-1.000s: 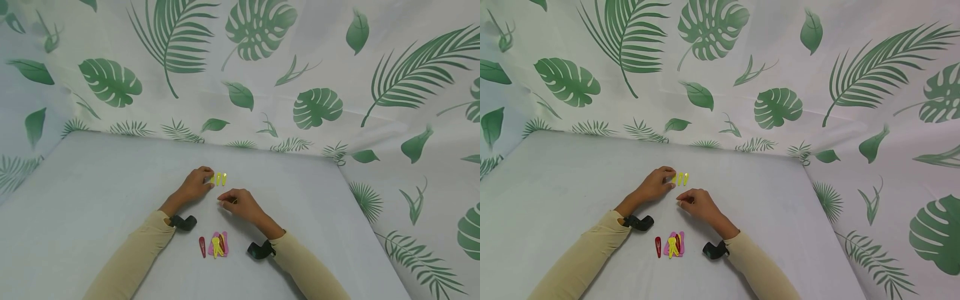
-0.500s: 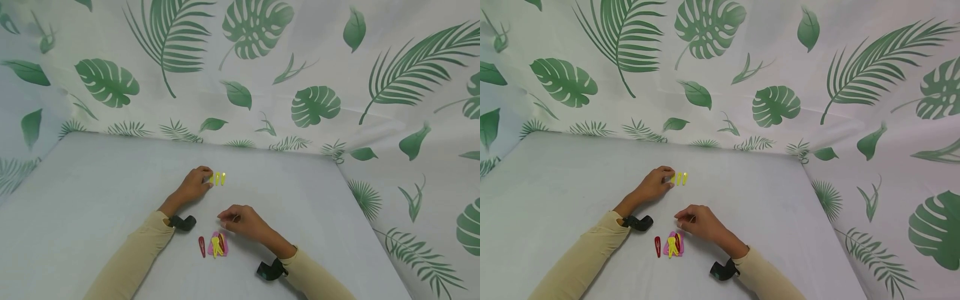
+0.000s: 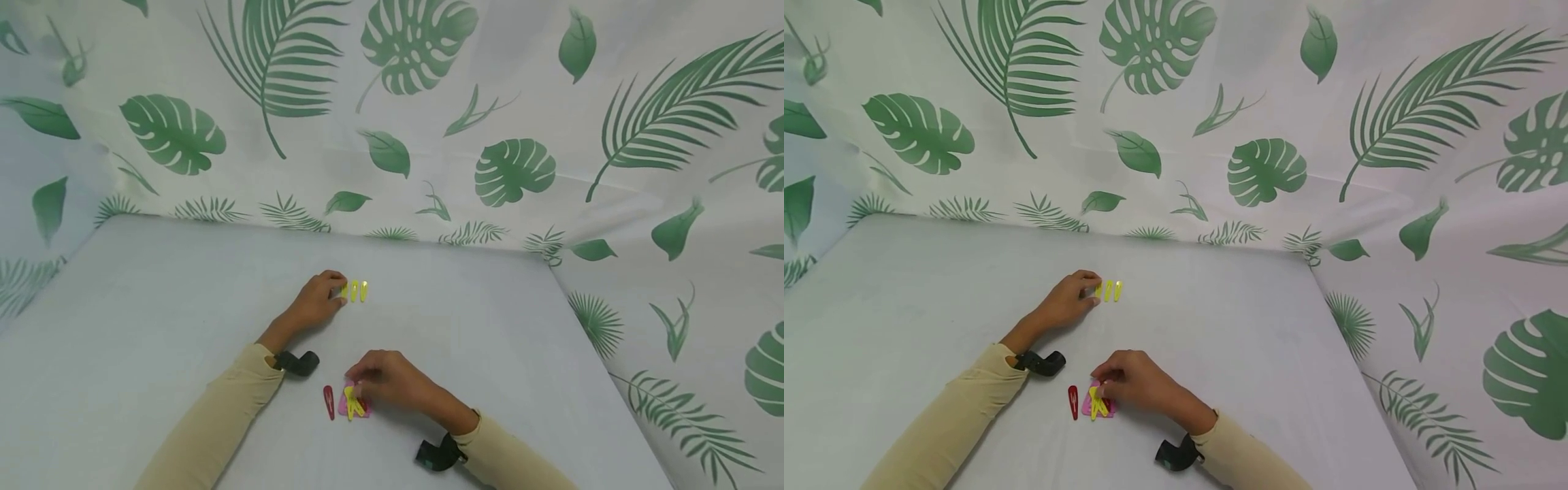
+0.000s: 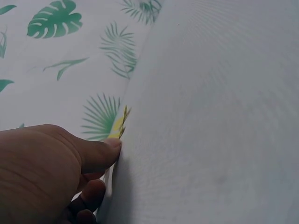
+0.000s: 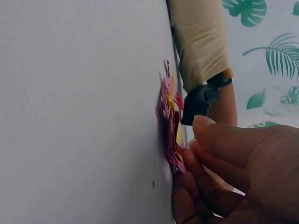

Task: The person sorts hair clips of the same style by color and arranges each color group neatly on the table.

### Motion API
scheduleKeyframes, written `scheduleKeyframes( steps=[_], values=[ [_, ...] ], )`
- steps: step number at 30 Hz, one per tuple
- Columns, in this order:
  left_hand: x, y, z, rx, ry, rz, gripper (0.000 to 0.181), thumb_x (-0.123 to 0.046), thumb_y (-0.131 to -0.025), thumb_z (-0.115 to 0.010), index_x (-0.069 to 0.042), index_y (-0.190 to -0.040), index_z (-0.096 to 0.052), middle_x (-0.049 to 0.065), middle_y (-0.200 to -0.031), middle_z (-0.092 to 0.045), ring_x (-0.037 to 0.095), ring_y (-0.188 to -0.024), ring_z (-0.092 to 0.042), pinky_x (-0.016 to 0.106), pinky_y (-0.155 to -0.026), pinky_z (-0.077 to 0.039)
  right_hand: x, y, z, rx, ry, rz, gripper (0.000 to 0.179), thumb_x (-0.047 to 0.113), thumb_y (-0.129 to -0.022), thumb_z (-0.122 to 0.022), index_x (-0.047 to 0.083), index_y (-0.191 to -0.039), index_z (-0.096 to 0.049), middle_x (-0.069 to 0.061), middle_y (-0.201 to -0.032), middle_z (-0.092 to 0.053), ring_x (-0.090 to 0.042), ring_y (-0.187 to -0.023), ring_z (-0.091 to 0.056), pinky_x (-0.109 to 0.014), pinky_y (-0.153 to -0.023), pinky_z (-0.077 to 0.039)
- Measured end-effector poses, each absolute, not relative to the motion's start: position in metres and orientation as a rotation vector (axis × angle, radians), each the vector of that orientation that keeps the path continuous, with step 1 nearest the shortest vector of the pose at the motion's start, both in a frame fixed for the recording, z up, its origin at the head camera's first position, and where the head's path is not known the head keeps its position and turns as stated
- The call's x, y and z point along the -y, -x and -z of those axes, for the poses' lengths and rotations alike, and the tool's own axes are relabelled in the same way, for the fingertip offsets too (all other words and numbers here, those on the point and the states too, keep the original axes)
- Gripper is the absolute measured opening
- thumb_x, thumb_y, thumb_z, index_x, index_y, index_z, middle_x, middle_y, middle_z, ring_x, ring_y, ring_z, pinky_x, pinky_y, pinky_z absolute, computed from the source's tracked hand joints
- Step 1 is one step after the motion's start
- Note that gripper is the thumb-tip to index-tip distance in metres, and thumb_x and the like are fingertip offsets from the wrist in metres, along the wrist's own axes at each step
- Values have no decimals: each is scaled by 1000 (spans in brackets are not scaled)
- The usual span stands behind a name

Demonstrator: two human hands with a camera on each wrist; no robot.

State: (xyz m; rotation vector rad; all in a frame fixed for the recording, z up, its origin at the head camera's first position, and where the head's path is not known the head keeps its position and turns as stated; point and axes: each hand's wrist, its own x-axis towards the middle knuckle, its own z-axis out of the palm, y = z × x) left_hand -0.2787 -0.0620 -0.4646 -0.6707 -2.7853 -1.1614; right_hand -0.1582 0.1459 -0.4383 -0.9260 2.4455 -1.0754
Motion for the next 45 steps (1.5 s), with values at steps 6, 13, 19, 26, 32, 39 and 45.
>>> scheduleKeyframes(
  steps=[6,13,19,26,32,39,45],
  values=[
    [61,280,466,2785,659,1154,41,-7,-90,-68,7,-127,-59,17,-130,-55,25,-93,-56,37,-79,-46,-140,156,441,-2492,912,991,27,17,-82,-80,12,-108,-74,14,-93,-63,-3,-85,-53,-22,-77,-45],
    [60,280,467,2791,647,1152,42,-8,-90,-68,7,-128,-58,17,-131,-55,24,-93,-55,37,-79,-46,-136,156,439,-2518,894,987,17,3,-83,-75,10,-99,-74,12,-88,-63,-3,-78,-52,-21,-70,-47],
    [60,279,467,2775,646,1158,41,-5,-89,-68,9,-127,-58,18,-130,-55,25,-93,-55,36,-78,-46,-138,158,440,-2514,856,1065,18,-1,-89,-66,10,-101,-73,10,-90,-61,-6,-79,-52,-22,-71,-47],
    [60,278,464,2798,640,1171,42,-7,-90,-68,8,-128,-58,17,-131,-54,26,-96,-55,38,-80,-47,-144,164,440,-2516,812,1187,20,-2,-94,-59,11,-104,-71,7,-96,-60,-9,-87,-55,-28,-80,-47],
    [60,280,466,2811,636,1159,42,-8,-90,-68,7,-129,-58,16,-131,-55,25,-97,-56,38,-82,-47,-145,169,440,-2556,752,1231,19,-1,-92,-63,8,-106,-72,5,-99,-66,-10,-88,-58,-26,-79,-50],
    [60,278,465,2792,639,1157,41,-7,-90,-68,8,-127,-59,17,-129,-56,26,-96,-56,38,-80,-47,-148,173,434,-2611,688,1331,18,-4,-91,-63,3,-106,-72,-5,-101,-70,-15,-86,-60,-26,-74,-50],
    [60,278,464,2783,657,1153,41,-6,-89,-69,9,-127,-59,18,-129,-56,26,-95,-56,39,-80,-47,-151,178,436,-2574,677,1390,11,1,-93,-63,2,-102,-70,-6,-99,-69,-18,-87,-61,-28,-77,-50]
  ],
)
